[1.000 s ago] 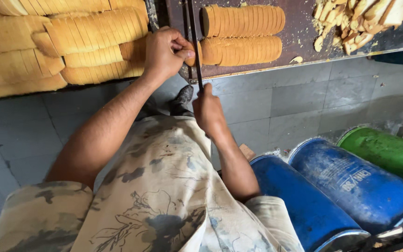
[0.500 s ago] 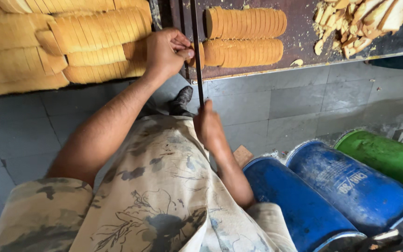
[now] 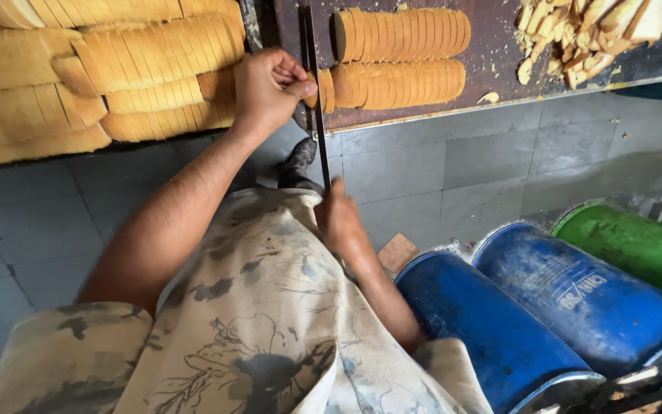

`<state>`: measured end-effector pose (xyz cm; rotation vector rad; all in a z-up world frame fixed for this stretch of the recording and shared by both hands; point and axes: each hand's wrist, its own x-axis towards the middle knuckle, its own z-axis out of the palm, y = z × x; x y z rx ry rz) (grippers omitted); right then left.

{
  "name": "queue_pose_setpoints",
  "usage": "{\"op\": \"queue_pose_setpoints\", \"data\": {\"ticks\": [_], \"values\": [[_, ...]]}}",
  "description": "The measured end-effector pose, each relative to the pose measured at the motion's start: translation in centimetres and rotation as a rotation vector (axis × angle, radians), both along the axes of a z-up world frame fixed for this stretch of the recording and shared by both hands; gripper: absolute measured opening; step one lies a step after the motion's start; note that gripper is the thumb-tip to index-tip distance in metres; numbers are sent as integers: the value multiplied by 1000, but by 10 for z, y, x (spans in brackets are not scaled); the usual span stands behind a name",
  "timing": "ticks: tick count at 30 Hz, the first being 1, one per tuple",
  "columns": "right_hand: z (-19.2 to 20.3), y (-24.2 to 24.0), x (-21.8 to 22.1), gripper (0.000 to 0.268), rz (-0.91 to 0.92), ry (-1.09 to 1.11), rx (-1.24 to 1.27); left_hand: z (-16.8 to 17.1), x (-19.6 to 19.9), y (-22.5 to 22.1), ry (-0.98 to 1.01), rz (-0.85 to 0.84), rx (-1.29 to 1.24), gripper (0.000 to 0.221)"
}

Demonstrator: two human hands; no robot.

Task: The person slices bread rolls and loaves using a knife on a wooden board. The person places the bread onto the board, cuts it into slices or halves, and moves the pieces into trays or stacks.

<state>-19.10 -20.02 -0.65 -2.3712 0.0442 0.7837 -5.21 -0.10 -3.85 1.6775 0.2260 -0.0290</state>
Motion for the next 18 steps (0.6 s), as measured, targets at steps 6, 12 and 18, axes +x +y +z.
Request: {"op": "queue_pose_setpoints", "data": {"ticks": [6, 12, 18], "values": [[-2, 25, 48, 31, 5, -60, 73, -3, -4, -1, -68, -1, 8, 21], [41, 27, 63, 20, -30, -185, 126, -1, -4, 2, -61, 23, 29, 19], [34, 30, 54, 22, 4, -206, 150, 0, -5, 3, -68, 15, -3, 19]]}}
